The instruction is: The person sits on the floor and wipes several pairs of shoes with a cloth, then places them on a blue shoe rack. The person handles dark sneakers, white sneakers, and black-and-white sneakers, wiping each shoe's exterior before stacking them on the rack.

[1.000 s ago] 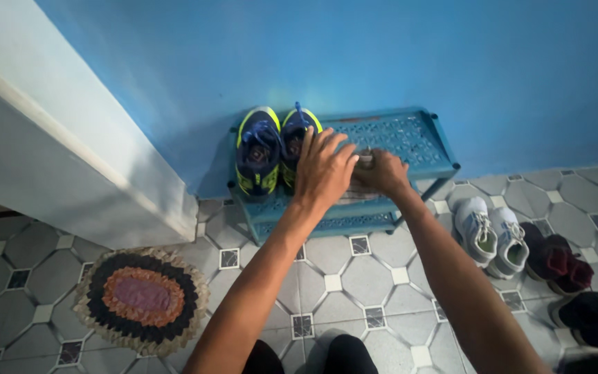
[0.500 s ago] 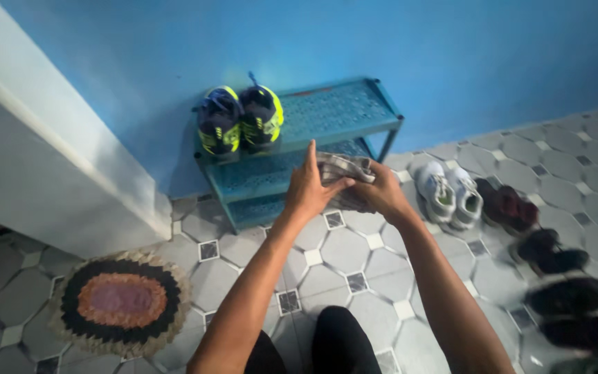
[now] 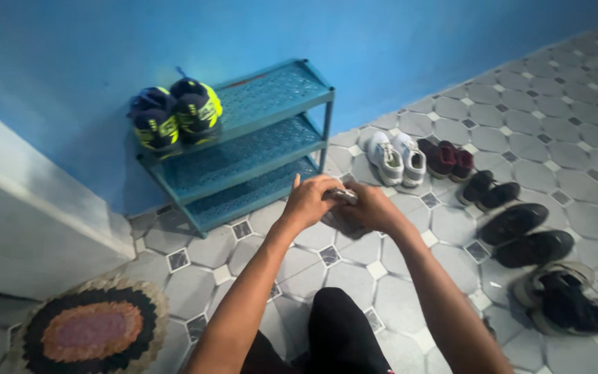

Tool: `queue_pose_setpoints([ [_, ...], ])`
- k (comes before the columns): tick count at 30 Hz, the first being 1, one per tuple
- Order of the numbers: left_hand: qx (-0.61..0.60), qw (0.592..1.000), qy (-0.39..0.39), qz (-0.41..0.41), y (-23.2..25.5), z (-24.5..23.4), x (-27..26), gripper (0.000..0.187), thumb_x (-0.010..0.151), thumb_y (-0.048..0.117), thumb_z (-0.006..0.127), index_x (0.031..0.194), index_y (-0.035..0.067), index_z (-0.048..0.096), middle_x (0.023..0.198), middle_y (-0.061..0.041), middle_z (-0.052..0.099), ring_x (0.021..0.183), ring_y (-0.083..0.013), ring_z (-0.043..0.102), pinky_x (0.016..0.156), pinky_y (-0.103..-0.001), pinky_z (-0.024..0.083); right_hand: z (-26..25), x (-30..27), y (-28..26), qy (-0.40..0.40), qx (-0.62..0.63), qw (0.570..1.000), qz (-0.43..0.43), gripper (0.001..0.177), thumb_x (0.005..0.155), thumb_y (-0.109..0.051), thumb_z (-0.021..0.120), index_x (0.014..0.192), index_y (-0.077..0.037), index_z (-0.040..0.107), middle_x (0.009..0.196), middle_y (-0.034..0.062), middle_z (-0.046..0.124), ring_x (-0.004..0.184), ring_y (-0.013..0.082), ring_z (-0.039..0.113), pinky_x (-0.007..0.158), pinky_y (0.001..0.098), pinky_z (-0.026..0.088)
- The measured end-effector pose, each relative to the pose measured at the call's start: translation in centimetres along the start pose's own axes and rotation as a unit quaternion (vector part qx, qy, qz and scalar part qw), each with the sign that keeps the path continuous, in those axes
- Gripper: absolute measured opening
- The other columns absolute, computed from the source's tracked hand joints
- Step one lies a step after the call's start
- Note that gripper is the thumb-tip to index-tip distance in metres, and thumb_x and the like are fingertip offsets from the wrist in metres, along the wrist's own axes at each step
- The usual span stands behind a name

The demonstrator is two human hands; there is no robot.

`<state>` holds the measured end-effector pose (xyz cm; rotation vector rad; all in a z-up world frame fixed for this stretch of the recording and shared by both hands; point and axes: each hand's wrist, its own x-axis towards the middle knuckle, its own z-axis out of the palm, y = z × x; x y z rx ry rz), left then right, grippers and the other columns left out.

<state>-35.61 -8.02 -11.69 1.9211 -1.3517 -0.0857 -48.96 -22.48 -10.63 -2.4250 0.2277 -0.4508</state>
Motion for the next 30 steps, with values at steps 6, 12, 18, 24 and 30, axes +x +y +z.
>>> queue_pose_setpoints([
  [6, -0.078, 0.989, 0.088, 0.09, 0.8, 4.7, 1.6, 0.055, 0.082, 0.029, 0.079, 0.132, 0.011, 0.064, 0.127, -0.014, 0.065, 0.119, -0.0356, 0.061, 0.103, -0.047, 0.047, -0.7, -2.8, 3.5, 0.017, -0.039, 0.989, 0.143, 0.025, 0.082, -0.029, 0.071, 0.098, -0.009, 0.071, 0.083, 0.0187, 0.074, 0.081, 0.0377, 0.073, 0.072, 0.0445, 0.056],
  [12, -0.055, 0.991, 0.108, 0.048, -1.8, 11.7, 4.9, 0.045, 0.09, 0.026, 0.077, 0.127, 0.005, 0.065, 0.127, -0.017, 0.067, 0.119, -0.039, 0.061, 0.102, -0.045, 0.048, -2.3, -4.5, 9.9, 0.055, -0.058, 0.965, 0.251, 0.031, 0.079, -0.034, 0.073, 0.093, -0.007, 0.071, 0.08, 0.0215, 0.074, 0.083, 0.0395, 0.073, 0.071, 0.0453, 0.057],
  [18, -0.056, 0.996, 0.069, -0.017, -4.3, 19.3, 9.1, 0.041, 0.088, 0.022, 0.075, 0.125, 0.006, 0.066, 0.123, -0.018, 0.068, 0.114, -0.0394, 0.063, 0.098, -0.046, 0.049, -3.3, -3.9, 19.6, 0.141, 0.013, 0.943, 0.301, 0.031, 0.085, -0.033, 0.066, 0.105, -0.01, 0.075, 0.085, 0.0195, 0.075, 0.081, 0.0349, 0.076, 0.072, 0.0444, 0.057],
  [24, -0.064, 0.996, 0.038, -0.047, -6.5, 26.1, 14.7, 0.043, 0.086, 0.02, 0.074, 0.126, 0.005, 0.064, 0.122, -0.018, 0.069, 0.114, -0.0403, 0.063, 0.098, -0.047, 0.049, -3.2, -2.3, 30.8, 0.121, 0.043, 0.942, 0.312, 0.033, 0.078, -0.028, 0.068, 0.105, -0.011, 0.074, 0.085, 0.02, 0.077, 0.082, 0.0339, 0.078, 0.076, 0.0428, 0.058],
  [30, -0.008, 0.99, -0.065, -0.124, -9.9, 33.8, 19.0, 0.049, 0.087, 0.023, 0.074, 0.131, 0.008, 0.059, 0.127, -0.016, 0.064, 0.116, -0.0405, 0.059, 0.095, -0.049, 0.049, -2.7, -0.5, 40.3, 0.096, -0.041, 0.939, 0.327, 0.041, 0.079, -0.027, 0.071, 0.117, -0.014, 0.075, 0.094, 0.0221, 0.074, 0.094, 0.042, 0.072, 0.081, 0.047, 0.056],
])
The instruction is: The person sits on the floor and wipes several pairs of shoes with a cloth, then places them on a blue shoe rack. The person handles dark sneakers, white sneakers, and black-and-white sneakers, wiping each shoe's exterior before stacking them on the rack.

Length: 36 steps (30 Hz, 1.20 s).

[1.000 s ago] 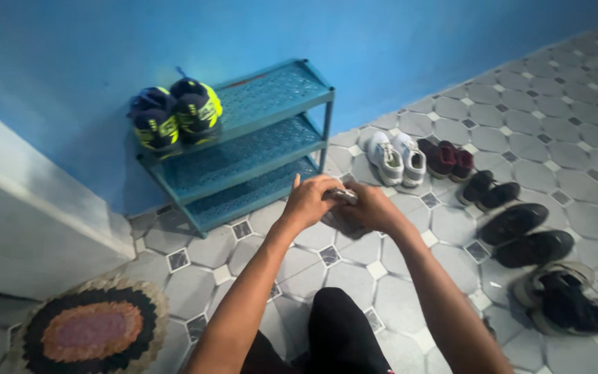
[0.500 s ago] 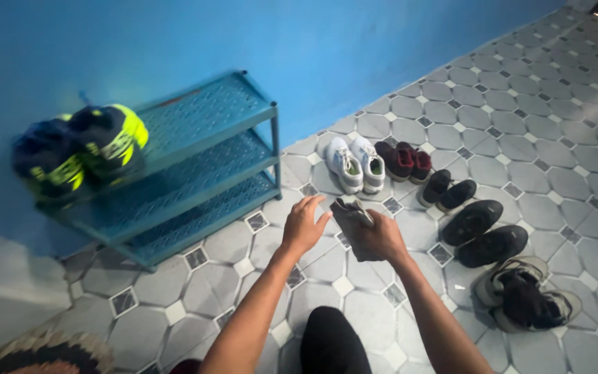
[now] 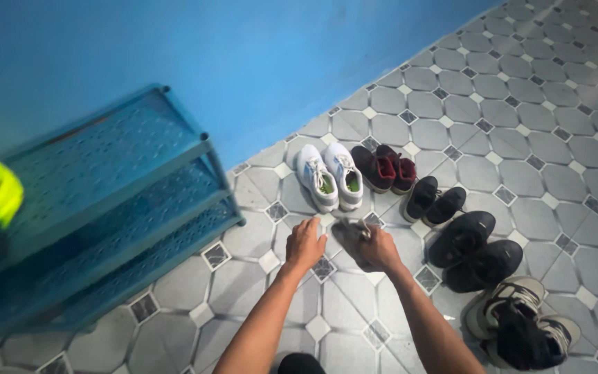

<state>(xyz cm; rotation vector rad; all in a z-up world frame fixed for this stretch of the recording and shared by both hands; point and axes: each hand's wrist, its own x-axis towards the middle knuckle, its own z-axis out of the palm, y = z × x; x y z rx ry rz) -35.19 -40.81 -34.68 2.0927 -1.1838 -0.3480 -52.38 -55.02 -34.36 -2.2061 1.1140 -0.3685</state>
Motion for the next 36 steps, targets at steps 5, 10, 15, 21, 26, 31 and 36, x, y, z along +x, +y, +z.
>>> queue_pose_setpoints([
  [5, 0.041, 0.999, -0.019, 0.0, -2.3, 5.6, 4.5, 0.051, 0.087, 0.02, 0.073, 0.134, 0.01, 0.056, 0.135, -0.011, 0.06, 0.123, -0.0375, 0.055, 0.098, -0.051, 0.048, 1.2, 4.1, 3.6, -0.047, -0.027, 0.997, -0.054, 0.048, 0.073, -0.033, 0.083, 0.114, -0.01, 0.073, 0.116, 0.0189, 0.071, 0.104, 0.0393, 0.07, 0.088, 0.0451, 0.056],
  [10, 0.076, 0.996, -0.042, -0.002, -4.0, 9.4, 9.3, 0.052, 0.088, 0.012, 0.068, 0.139, 0.011, 0.053, 0.142, -0.008, 0.054, 0.127, -0.0356, 0.052, 0.099, -0.054, 0.045, 3.0, 8.6, 5.6, -0.043, -0.097, 0.989, -0.1, 0.039, 0.074, -0.024, 0.079, 0.109, -0.009, 0.072, 0.146, 0.0146, 0.056, 0.115, 0.0387, 0.066, 0.093, 0.0468, 0.055],
  [15, 0.149, 0.976, -0.149, -0.057, -5.0, 11.6, 12.6, 0.068, 0.087, 0.005, 0.064, 0.15, 0.013, 0.04, 0.157, -0.009, 0.037, 0.133, -0.0378, 0.047, 0.104, -0.055, 0.043, 4.8, 12.6, 6.3, -0.066, -0.124, 0.986, -0.092, 0.028, 0.077, -0.017, 0.075, 0.103, -0.009, 0.073, 0.155, 0.0207, 0.043, 0.111, 0.0416, 0.065, 0.09, 0.0494, 0.054],
  [21, 0.15, 0.974, -0.167, -0.038, -7.5, 14.8, 15.4, 0.083, 0.089, 0.003, 0.064, 0.161, 0.019, 0.025, 0.165, -0.011, 0.026, 0.141, -0.0389, 0.041, 0.11, -0.056, 0.04, 8.5, 17.4, 11.0, -0.092, -0.12, 0.98, -0.131, 0.042, 0.079, -0.018, 0.074, 0.121, -0.01, 0.069, 0.145, 0.0264, 0.05, 0.114, 0.0414, 0.064, 0.097, 0.0493, 0.051],
  [26, 0.157, 0.968, -0.191, -0.049, -9.0, 16.5, 16.3, 0.092, 0.084, 0.004, 0.07, 0.16, 0.018, 0.021, 0.166, -0.009, 0.026, 0.141, -0.0378, 0.043, 0.107, -0.054, 0.044, 10.9, 19.5, 14.3, -0.071, -0.117, 0.965, -0.222, 0.043, 0.085, -0.02, 0.072, 0.127, -0.01, 0.066, 0.12, 0.0201, 0.066, 0.121, 0.0404, 0.065, 0.104, 0.0477, 0.051],
  [31, 0.147, 0.968, -0.205, -0.017, -9.7, 16.4, 16.4, 0.095, 0.081, 0.004, 0.072, 0.16, 0.017, 0.021, 0.162, -0.01, 0.03, 0.135, -0.0391, 0.048, 0.106, -0.05, 0.046, 10.5, 18.3, 13.2, -0.12, -0.107, 0.983, -0.093, 0.042, 0.085, -0.019, 0.071, 0.127, -0.015, 0.065, 0.135, 0.02, 0.054, 0.106, 0.0419, 0.067, 0.092, 0.0496, 0.054],
  [36, 0.189, 0.959, -0.209, -0.03, -10.4, 16.8, 15.7, 0.074, 0.083, 0.011, 0.075, 0.149, 0.012, 0.041, 0.144, -0.017, 0.044, 0.126, -0.0367, 0.055, 0.104, -0.047, 0.048, 10.5, 16.5, 10.9, -0.111, -0.084, 0.984, -0.111, 0.036, 0.082, -0.014, 0.072, 0.118, -0.012, 0.067, 0.133, 0.0203, 0.055, 0.099, 0.0431, 0.069, 0.086, 0.0496, 0.057],
])
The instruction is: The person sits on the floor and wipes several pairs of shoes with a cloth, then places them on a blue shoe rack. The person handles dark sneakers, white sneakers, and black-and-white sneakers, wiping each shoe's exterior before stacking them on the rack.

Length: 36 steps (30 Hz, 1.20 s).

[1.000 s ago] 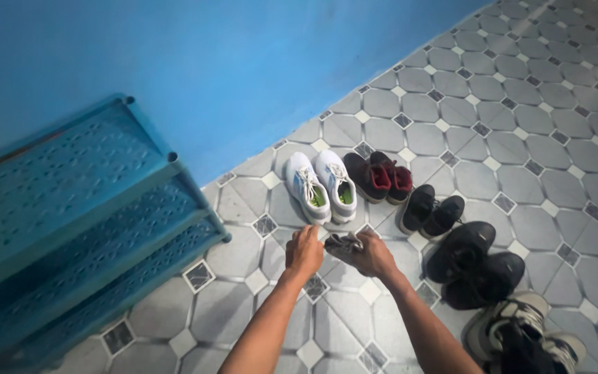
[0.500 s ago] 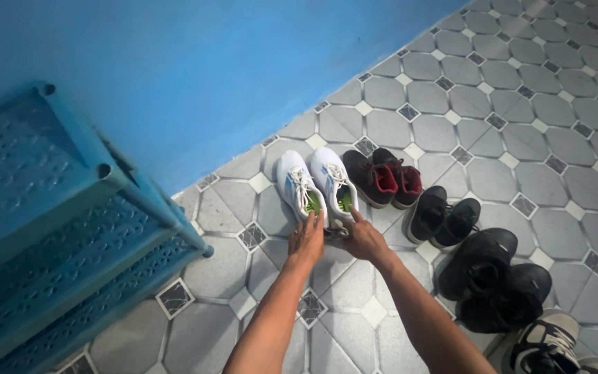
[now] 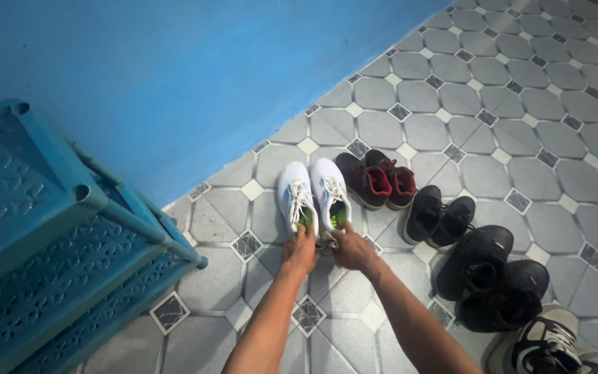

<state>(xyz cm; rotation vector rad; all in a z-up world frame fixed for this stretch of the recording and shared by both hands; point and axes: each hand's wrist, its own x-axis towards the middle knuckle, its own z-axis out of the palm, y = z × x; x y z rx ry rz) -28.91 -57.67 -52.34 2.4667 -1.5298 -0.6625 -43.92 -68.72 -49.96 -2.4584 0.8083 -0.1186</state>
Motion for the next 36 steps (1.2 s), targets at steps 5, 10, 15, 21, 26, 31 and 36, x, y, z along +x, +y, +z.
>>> queue_pose_setpoints([
  [5, -0.01, 0.996, 0.093, 0.006, -2.1, 2.5, -2.7, 0.037, 0.094, 0.004, 0.061, 0.129, 0.013, 0.06, 0.133, -0.016, 0.055, 0.113, -0.0373, 0.063, 0.094, -0.05, 0.052, 2.5, -3.8, -2.9, -0.009, -0.008, 1.0, 0.021, 0.03, 0.082, -0.022, 0.076, 0.109, -0.01, 0.069, 0.129, 0.0198, 0.056, 0.101, 0.043, 0.068, 0.086, 0.0501, 0.056],
  [10, -0.025, 0.995, 0.091, 0.03, -3.4, 3.3, -9.0, 0.031, 0.087, 0.001, 0.064, 0.117, 0.011, 0.067, 0.124, -0.017, 0.061, 0.11, -0.0397, 0.064, 0.092, -0.051, 0.053, 4.2, -9.7, -5.8, -0.013, 0.019, 0.999, 0.043, 0.035, 0.081, -0.027, 0.076, 0.111, -0.009, 0.068, 0.128, 0.0168, 0.057, 0.103, 0.0413, 0.067, 0.085, 0.0501, 0.056],
  [15, -0.045, 0.999, 0.029, 0.007, -2.3, 3.0, -16.8, 0.029, 0.079, -0.001, 0.069, 0.106, 0.01, 0.072, 0.117, -0.019, 0.062, 0.106, -0.0416, 0.065, 0.092, -0.051, 0.053, 4.7, -15.1, -8.2, -0.09, 0.017, 0.995, 0.047, 0.04, 0.081, -0.033, 0.078, 0.114, -0.012, 0.069, 0.128, 0.014, 0.057, 0.105, 0.0384, 0.067, 0.089, 0.0481, 0.056],
  [21, -0.08, 0.995, -0.039, -0.053, -2.0, 4.3, -23.5, 0.03, 0.081, 0.002, 0.07, 0.11, 0.011, 0.071, 0.122, -0.02, 0.063, 0.109, -0.0443, 0.064, 0.092, -0.051, 0.053, 4.5, -20.5, -11.8, -0.174, -0.015, 0.979, 0.105, 0.05, 0.082, -0.037, 0.078, 0.125, -0.015, 0.064, 0.142, 0.0087, 0.049, 0.113, 0.0367, 0.064, 0.094, 0.0486, 0.053],
  [26, -0.063, 0.997, 0.014, -0.048, -2.8, 5.2, -24.5, 0.015, 0.089, 0.009, 0.066, 0.102, 0.01, 0.073, 0.117, -0.016, 0.069, 0.106, -0.0408, 0.069, 0.09, -0.049, 0.056, 3.0, -22.2, -13.5, -0.14, 0.034, 0.976, 0.162, 0.053, 0.079, -0.041, 0.081, 0.121, -0.014, 0.064, 0.123, 0.0142, 0.067, 0.109, 0.0363, 0.069, 0.092, 0.0466, 0.056],
  [31, -0.067, 0.995, -0.006, -0.071, -3.6, 5.7, -24.2, 0.019, 0.089, 0.009, 0.065, 0.107, 0.012, 0.072, 0.128, -0.01, 0.065, 0.113, -0.0388, 0.066, 0.093, -0.05, 0.054, 1.6, -22.3, -14.5, -0.018, 0.012, 0.981, 0.195, 0.052, 0.081, -0.038, 0.07, 0.129, -0.021, 0.064, 0.107, 0.0169, 0.074, 0.101, 0.0383, 0.072, 0.087, 0.0501, 0.058],
  [36, -0.059, 0.994, -0.019, -0.087, -3.1, 6.3, -22.3, 0.026, 0.088, 0.013, 0.068, 0.113, 0.018, 0.07, 0.137, -0.007, 0.058, 0.123, -0.0336, 0.061, 0.1, -0.049, 0.051, -0.8, -21.7, -15.0, -0.113, -0.015, 0.98, 0.165, 0.053, 0.087, -0.049, 0.066, 0.137, -0.033, 0.06, 0.132, 0.0122, 0.064, 0.109, 0.0361, 0.07, 0.095, 0.0471, 0.056],
])
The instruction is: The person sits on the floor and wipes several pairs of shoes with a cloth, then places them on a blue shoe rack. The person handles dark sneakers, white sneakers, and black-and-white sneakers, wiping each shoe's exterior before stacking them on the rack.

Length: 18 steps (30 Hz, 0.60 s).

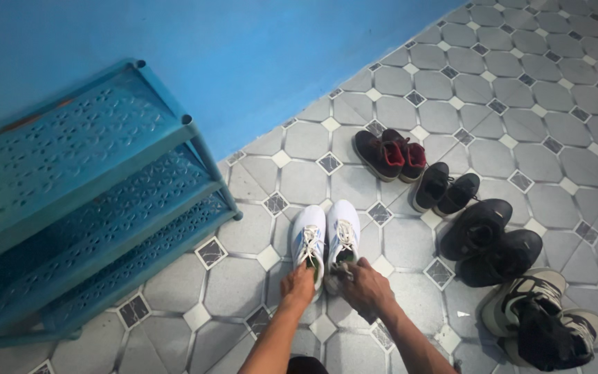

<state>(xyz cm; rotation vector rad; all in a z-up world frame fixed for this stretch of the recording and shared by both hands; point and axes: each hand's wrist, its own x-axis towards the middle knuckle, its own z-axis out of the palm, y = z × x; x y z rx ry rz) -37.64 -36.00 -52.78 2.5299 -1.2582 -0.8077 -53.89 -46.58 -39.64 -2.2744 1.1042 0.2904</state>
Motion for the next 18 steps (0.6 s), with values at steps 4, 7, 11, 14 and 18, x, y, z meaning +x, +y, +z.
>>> queue_pose_setpoints([
  [4, 0.03, 0.999, 0.022, 0.009, 0.3, 1.8, 2.0, 0.028, 0.085, 0.012, 0.068, 0.112, 0.02, 0.071, 0.143, -0.009, 0.052, 0.12, -0.0343, 0.061, 0.095, -0.05, 0.051, 0.2, 2.3, -0.2, -0.02, -0.036, 0.998, -0.04, 0.062, 0.085, -0.051, 0.068, 0.142, -0.036, 0.051, 0.157, 0.0109, 0.039, 0.116, 0.0403, 0.064, 0.096, 0.0481, 0.054],
  [7, 0.059, 0.998, -0.018, 0.003, -0.6, 3.8, 3.1, 0.031, 0.088, 0.015, 0.067, 0.119, 0.019, 0.068, 0.14, -0.01, 0.055, 0.117, -0.0332, 0.064, 0.094, -0.048, 0.054, 1.8, 4.3, 1.0, -0.03, -0.008, 0.999, -0.041, 0.062, 0.085, -0.048, 0.067, 0.143, -0.034, 0.05, 0.156, 0.0103, 0.042, 0.118, 0.041, 0.063, 0.096, 0.0495, 0.053],
  [11, 0.09, 0.996, 0.02, 0.017, -1.5, 4.8, 4.7, 0.028, 0.093, 0.01, 0.061, 0.12, 0.014, 0.069, 0.135, -0.01, 0.062, 0.108, -0.0313, 0.07, 0.089, -0.047, 0.057, 3.9, 6.5, 3.2, -0.033, 0.015, 0.998, -0.048, 0.05, 0.085, -0.041, 0.067, 0.132, -0.026, 0.061, 0.142, 0.0133, 0.06, 0.119, 0.0387, 0.064, 0.099, 0.0488, 0.053],
  [14, 0.064, 0.998, 0.022, 0.014, -1.3, 3.6, 3.9, 0.029, 0.089, 0.006, 0.063, 0.117, 0.013, 0.07, 0.131, -0.009, 0.065, 0.107, -0.0324, 0.069, 0.088, -0.049, 0.055, 4.4, 6.8, 4.4, 0.007, 0.048, 0.994, -0.102, 0.039, 0.085, -0.039, 0.069, 0.119, -0.02, 0.07, 0.13, 0.0183, 0.068, 0.124, 0.038, 0.062, 0.099, 0.0483, 0.052],
  [18, 0.033, 0.996, 0.053, 0.063, -0.7, 0.2, 0.5, 0.024, 0.086, 0.002, 0.063, 0.107, 0.008, 0.071, 0.139, -0.008, 0.06, 0.099, -0.0375, 0.07, 0.087, -0.049, 0.054, 4.3, 4.6, 3.9, 0.091, 0.136, 0.982, -0.094, 0.04, 0.084, -0.036, 0.07, 0.119, -0.017, 0.073, 0.132, 0.0242, 0.06, 0.112, 0.0441, 0.062, 0.095, 0.0476, 0.051],
])
